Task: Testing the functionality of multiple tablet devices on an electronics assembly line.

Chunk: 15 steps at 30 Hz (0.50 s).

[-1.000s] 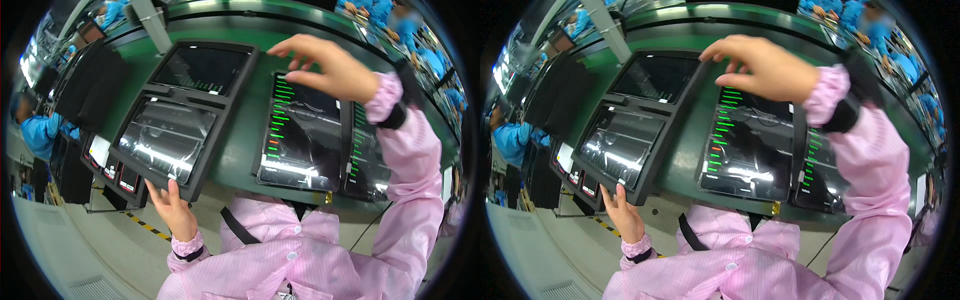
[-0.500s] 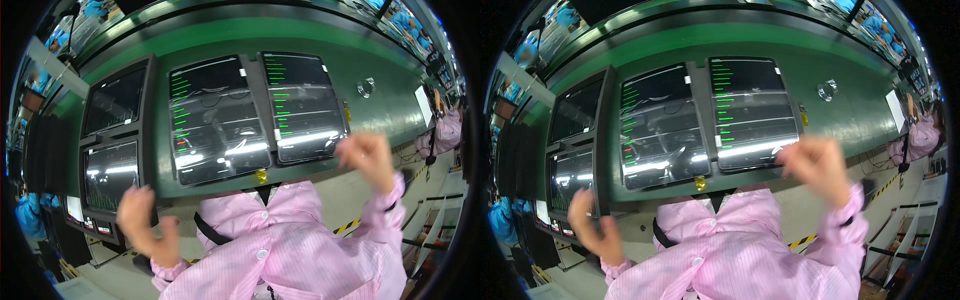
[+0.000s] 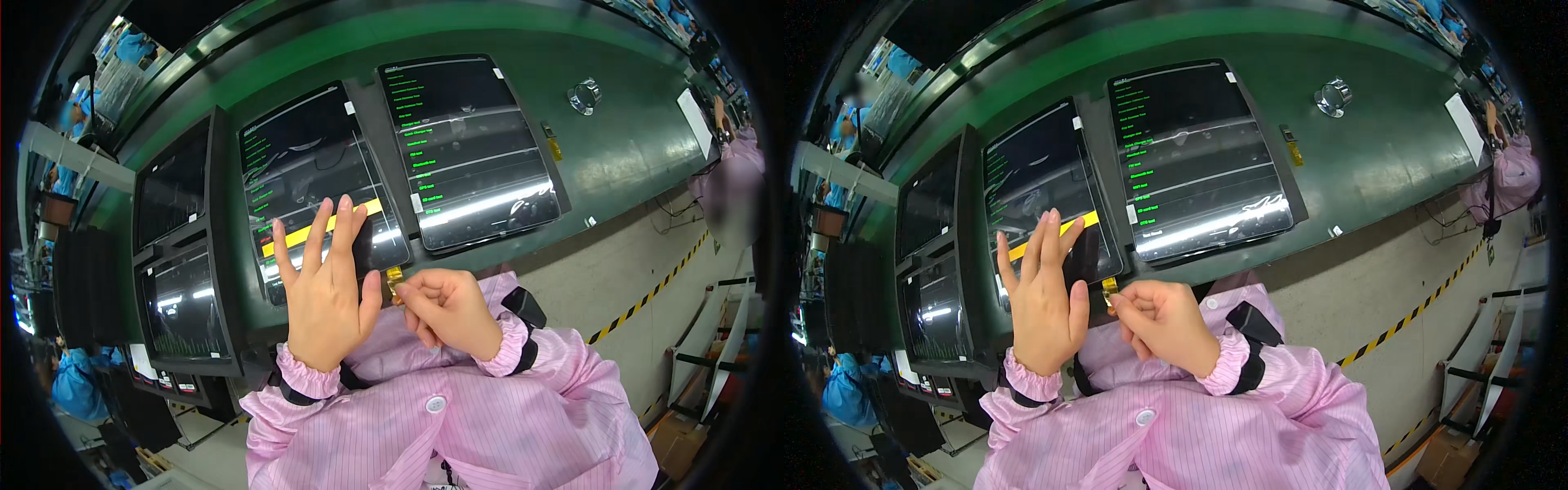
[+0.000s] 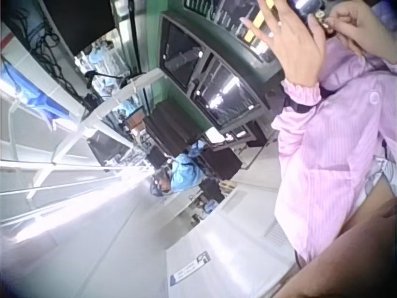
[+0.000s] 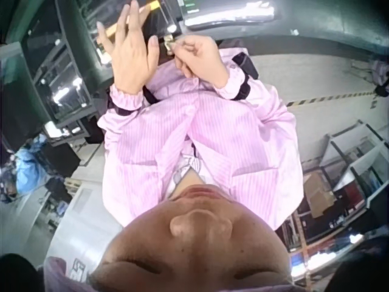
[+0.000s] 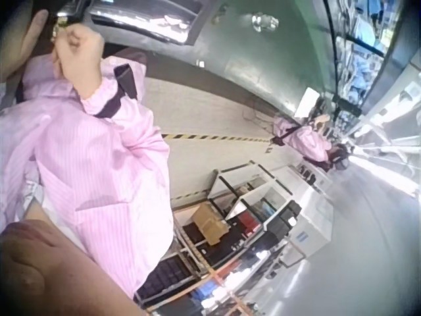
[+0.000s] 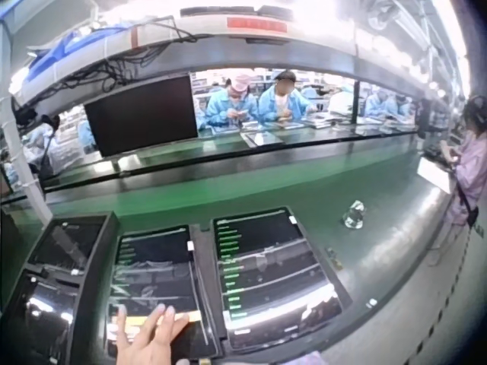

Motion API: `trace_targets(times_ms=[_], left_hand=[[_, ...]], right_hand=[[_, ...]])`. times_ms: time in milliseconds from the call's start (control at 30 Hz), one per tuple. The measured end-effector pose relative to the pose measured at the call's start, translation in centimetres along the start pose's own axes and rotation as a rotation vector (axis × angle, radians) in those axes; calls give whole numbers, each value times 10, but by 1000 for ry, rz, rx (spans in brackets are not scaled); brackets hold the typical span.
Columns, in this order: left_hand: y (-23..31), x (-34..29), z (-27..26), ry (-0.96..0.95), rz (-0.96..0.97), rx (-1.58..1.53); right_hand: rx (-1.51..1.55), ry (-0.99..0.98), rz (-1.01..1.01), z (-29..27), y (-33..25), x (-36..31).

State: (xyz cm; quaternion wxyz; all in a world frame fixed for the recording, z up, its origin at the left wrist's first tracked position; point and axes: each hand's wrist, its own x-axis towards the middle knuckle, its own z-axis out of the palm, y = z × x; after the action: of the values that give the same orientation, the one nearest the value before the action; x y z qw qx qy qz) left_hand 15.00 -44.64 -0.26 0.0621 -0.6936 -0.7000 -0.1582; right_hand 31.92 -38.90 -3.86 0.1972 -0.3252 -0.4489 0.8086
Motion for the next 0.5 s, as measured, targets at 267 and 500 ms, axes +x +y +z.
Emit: trace_targets(times_ms=[267,500], left_hand=[[-8,0,-59,-116,-11,-10],[-132,78,-58,-12,33,73]], right_hand=[[-805,617,-704,-87,-61,-28],[-1756,898,-777,-185,-127,18]])
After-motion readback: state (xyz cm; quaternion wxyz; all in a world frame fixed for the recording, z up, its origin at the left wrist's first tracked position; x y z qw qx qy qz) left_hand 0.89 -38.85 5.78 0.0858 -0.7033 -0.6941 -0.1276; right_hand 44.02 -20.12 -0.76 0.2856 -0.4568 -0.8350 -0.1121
